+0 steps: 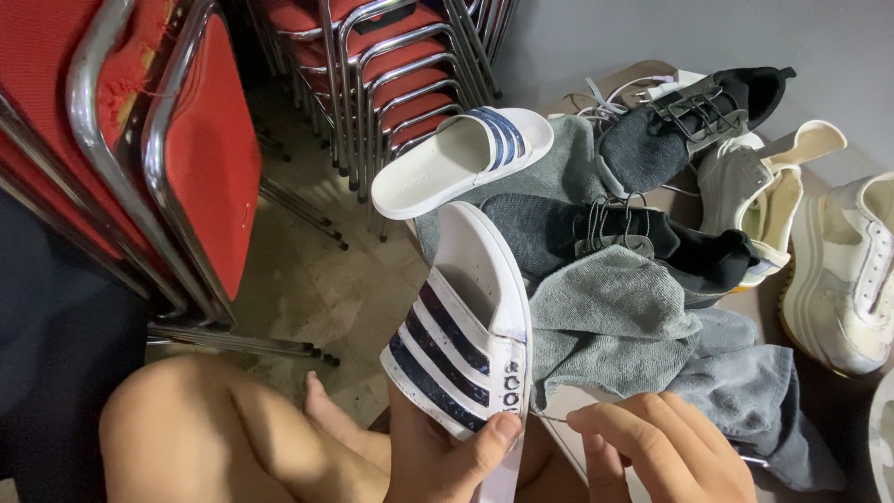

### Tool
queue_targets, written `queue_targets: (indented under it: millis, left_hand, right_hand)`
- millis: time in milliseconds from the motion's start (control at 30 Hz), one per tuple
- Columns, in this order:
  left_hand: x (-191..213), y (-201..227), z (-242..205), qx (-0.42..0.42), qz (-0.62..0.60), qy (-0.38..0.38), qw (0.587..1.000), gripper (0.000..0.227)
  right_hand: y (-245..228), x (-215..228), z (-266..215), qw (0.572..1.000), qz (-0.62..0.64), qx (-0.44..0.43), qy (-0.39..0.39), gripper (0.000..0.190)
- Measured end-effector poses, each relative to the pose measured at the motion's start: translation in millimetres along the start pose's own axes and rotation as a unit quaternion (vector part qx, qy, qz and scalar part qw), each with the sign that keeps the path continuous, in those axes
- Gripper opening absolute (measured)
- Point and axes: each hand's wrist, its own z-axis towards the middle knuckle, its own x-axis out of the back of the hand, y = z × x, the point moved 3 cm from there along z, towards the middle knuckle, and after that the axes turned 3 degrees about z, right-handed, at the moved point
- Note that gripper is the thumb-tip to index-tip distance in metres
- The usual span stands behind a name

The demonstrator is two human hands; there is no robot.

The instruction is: The person uses a hooked metal tool to repeatedly pick and scrape the seam along the strap of a white Adidas slide. They rotate the slide to access different sections of the seam and continue the scraping action throughout the clip.

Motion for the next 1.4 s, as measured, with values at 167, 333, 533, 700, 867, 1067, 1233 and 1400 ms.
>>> queue_targets:
  millis: [167, 333, 533, 700, 867, 1067, 1233, 1400]
  left_hand:
    - [1, -8, 0, 0.044, -0.071, -0.006, 0.996, 0.097]
    - [3, -5, 1, 0.050, -0.050, -0.016, 0.997, 0.098]
    - [4, -11, 1, 0.082, -0.068, -0.006, 0.994, 0.098]
    - [7, -13, 2, 0.125, -0.062, -0.006, 0.990, 0.099]
    - [7, -13, 2, 0.115, -0.054, -0.018, 0.992, 0.101]
    - [5, -7, 1, 0.127, -0.046, -0.019, 0.991, 0.101]
    - [2, -7, 0, 0.094, -0.083, -0.026, 0.992, 0.099]
    - [3, -10, 1, 0.084, -0.043, -0.015, 0.995, 0.103]
  right_hand:
    - [13, -1, -7, 0.996, -0.046, 0.072, -0.028, 0.015]
    - [15, -2, -9, 0.995, -0.049, 0.084, -0.033, 0.018]
    - [14, -1, -9, 0.995, -0.044, 0.083, -0.044, 0.020]
    - [15, 0, -9, 0.993, -0.049, 0.092, -0.060, 0.013]
    - [13, 0, -6, 0.993, -0.068, 0.091, -0.028, 0.012]
    - [17, -1, -11, 0.993, -0.057, 0.092, -0.037, 0.011]
    - [13, -2, -9, 0.994, -0.060, 0.083, -0.023, 0.013]
    - [15, -3, -9, 0.993, -0.061, 0.095, -0.019, 0.014]
